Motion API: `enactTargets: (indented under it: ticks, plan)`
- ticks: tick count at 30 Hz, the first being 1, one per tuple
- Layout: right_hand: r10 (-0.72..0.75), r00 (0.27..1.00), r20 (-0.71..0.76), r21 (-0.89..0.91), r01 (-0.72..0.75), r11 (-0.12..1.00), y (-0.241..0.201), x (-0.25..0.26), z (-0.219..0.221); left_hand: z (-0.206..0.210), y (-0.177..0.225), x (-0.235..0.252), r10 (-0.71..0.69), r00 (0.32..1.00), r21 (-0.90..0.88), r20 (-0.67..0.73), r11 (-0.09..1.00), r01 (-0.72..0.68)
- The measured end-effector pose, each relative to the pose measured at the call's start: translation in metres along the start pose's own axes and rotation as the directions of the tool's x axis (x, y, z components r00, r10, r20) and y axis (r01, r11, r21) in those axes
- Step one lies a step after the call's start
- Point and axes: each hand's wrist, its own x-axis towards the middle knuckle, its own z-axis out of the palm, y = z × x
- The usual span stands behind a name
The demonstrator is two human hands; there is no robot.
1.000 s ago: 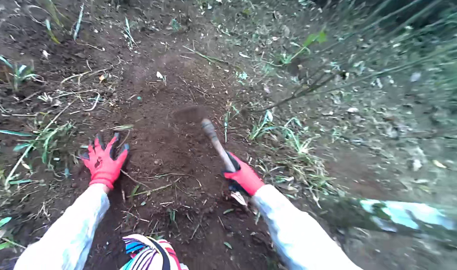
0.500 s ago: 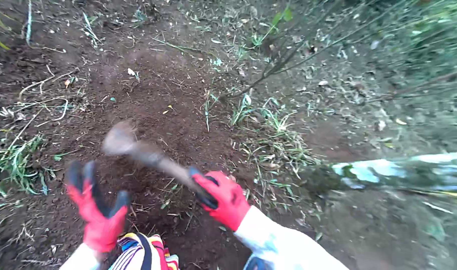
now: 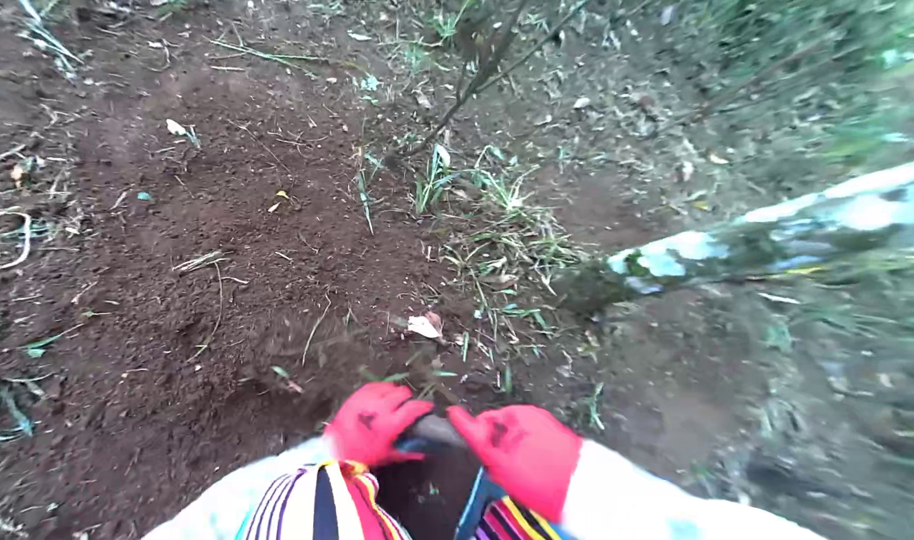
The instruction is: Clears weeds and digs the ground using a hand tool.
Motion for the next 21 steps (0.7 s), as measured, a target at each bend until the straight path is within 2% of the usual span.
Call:
enactTargets:
  ticks: [1,2,3,4,5,7,9,10,11,13,16,18,19,21]
  plan:
    - [0.253,0.961,0.114,-0.018,-0.252,0.967,-0.013,-0.013,-0.033,0.001,-0.004,0.034,0.110,0.992,-0.078,0.061,0.991,-0.105]
    - [0.363,0.931,0.030,-0.092,-0.360,0.929,-0.018,-0.025,-0.049,0.001,-0.009,0.072,0.223,0.967,-0.141,0.124,0.969,-0.205]
    - [0.346,0.936,-0.061,-0.258,-0.349,0.901,-0.016,-0.034,-0.060,-0.003,-0.009,0.112,0.300,0.929,-0.196,0.218,0.946,-0.259]
    - [0.342,0.936,-0.078,-0.392,-0.345,0.853,-0.014,-0.040,-0.078,-0.008,-0.006,0.148,0.346,0.900,-0.235,0.264,0.928,-0.288]
    - [0.311,0.943,-0.116,-0.473,-0.327,0.818,-0.003,-0.048,-0.096,-0.017,0.003,0.174,0.370,0.892,-0.259,0.260,0.917,-0.305]
    - [0.334,0.941,-0.055,-0.408,-0.327,0.853,-0.001,-0.062,-0.140,-0.046,0.022,0.184,0.336,0.921,-0.245,0.195,0.926,-0.286]
    - [0.241,0.970,0.029,-0.182,-0.232,0.956,-0.016,-0.059,-0.171,-0.085,0.022,0.152,0.265,0.961,-0.115,0.073,0.960,-0.256]
    - [0.160,0.986,0.047,-0.069,-0.157,0.985,-0.023,-0.049,-0.169,-0.102,0.014,0.125,0.230,0.973,-0.007,0.007,0.973,-0.230]
    - [0.058,0.997,0.050,0.028,-0.060,0.998,-0.029,-0.030,-0.156,-0.118,0.003,0.092,0.179,0.983,0.108,-0.038,0.979,-0.174]
    - [-0.149,0.986,0.078,0.206,0.130,0.970,-0.057,0.028,-0.119,-0.146,-0.021,0.017,-0.008,0.998,0.284,-0.066,0.958,0.027]
    - [-0.352,0.909,0.224,0.414,0.238,0.878,-0.117,0.120,-0.066,-0.165,-0.061,-0.083,-0.319,0.943,0.425,-0.094,0.844,0.328]
    - [-0.372,0.884,0.282,0.447,0.221,0.867,-0.138,0.151,-0.045,-0.161,-0.080,-0.112,-0.420,0.901,0.447,-0.110,0.789,0.422]
    - [-0.337,0.893,0.300,0.444,0.182,0.877,-0.133,0.153,-0.045,-0.155,-0.084,-0.105,-0.417,0.901,0.456,-0.117,0.784,0.422]
    - [-0.183,0.937,0.297,0.407,0.049,0.912,-0.100,0.131,-0.052,-0.129,-0.082,-0.059,-0.338,0.933,0.417,-0.119,0.836,0.356]
